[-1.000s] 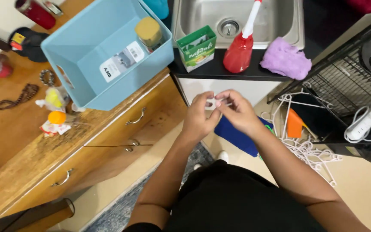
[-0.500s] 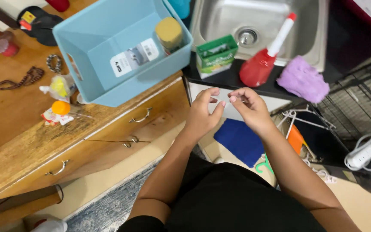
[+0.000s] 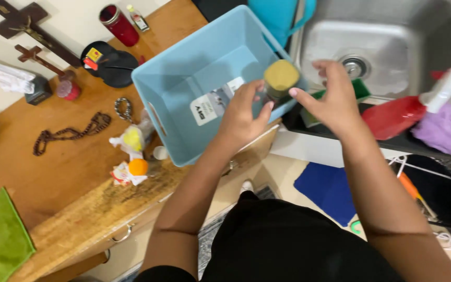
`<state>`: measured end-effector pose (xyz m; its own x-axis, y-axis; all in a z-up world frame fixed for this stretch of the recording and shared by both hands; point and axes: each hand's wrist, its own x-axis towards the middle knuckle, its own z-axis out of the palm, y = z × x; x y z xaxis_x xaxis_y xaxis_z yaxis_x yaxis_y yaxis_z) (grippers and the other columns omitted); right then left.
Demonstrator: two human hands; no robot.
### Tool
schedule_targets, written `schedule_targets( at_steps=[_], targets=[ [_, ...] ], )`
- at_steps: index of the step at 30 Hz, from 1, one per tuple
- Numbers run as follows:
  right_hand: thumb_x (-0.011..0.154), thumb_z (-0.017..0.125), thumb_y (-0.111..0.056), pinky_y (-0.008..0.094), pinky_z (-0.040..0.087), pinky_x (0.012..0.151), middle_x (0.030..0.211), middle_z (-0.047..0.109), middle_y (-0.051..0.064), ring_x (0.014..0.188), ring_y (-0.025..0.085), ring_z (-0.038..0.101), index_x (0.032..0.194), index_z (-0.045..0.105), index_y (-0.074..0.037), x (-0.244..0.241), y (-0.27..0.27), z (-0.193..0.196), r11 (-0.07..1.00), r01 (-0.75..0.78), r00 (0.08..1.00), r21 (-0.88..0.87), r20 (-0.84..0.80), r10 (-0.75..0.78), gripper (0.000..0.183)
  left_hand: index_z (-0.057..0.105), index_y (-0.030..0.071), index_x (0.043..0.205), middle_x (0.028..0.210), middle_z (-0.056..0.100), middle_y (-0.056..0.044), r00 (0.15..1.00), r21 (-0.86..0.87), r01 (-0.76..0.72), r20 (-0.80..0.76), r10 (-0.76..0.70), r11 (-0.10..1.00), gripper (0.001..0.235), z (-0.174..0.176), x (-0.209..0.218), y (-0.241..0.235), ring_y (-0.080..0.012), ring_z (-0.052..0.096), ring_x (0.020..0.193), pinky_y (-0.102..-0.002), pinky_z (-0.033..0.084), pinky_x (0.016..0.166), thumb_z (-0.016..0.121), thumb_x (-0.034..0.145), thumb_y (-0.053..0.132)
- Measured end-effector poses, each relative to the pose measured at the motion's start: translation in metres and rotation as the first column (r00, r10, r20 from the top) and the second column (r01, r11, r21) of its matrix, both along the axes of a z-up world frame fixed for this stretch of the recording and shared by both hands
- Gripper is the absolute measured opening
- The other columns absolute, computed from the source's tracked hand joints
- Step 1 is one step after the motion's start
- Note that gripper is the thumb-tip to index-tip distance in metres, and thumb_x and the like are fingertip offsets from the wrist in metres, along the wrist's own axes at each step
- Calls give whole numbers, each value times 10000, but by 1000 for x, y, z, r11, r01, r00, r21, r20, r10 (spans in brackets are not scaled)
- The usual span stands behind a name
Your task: The person removes a light blue storage basket from a wire rack and places it on a wooden table. They then remove a blue pitcher, a box of stevia, several small packets, a small orange object, and a glass jar from the basket, placing them on the table. Finally, the person wipes the inside of the empty basket with a purple cloth.
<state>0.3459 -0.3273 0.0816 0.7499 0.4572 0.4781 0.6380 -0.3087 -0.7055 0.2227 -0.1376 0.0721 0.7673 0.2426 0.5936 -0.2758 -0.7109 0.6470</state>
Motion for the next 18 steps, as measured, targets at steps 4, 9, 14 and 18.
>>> schedule_targets(
  at_steps=[4,9,14,18],
  targets=[
    [762,926,-346,546,496,1017,1304,536,318,1220,517,563,1422,495,50,2,53,10,956,-74,991,-283,-132,37,882,496,-4,1355,1170,629,-244,929,79,110,-364,-74,991,630,-17,22,52,-424,686,1052,-496,569,899,778,852,248],
    [695,897,-398,556,556,901,1247,558,203,1071,493,657,1453,516,-153,24,87,-31,849,116,992,-515,13,-128,883,453,-3,1430,1358,564,-303,545,-69,262,-812,-206,963,860,-83,64,86,-459,576,1304,-554,477,1083,812,796,455],
    [680,914,-424,512,529,903,1209,606,184,1072,459,659,1379,596,-165,33,83,-23,949,98,983,-301,-120,-140,811,314,-51,1504,1450,420,-371,573,-125,215,-787,-228,969,1105,-69,65,74,-538,496,1347,-575,418,1142,884,716,473],
    [699,900,-210,383,532,865,1122,706,239,933,321,685,1317,614,87,30,90,31,990,-70,996,-121,-58,63,743,247,-126,1505,1444,424,-364,837,-51,241,-495,-234,969,1237,-59,68,67,-478,484,1329,-481,422,1104,880,672,535]
  ],
)
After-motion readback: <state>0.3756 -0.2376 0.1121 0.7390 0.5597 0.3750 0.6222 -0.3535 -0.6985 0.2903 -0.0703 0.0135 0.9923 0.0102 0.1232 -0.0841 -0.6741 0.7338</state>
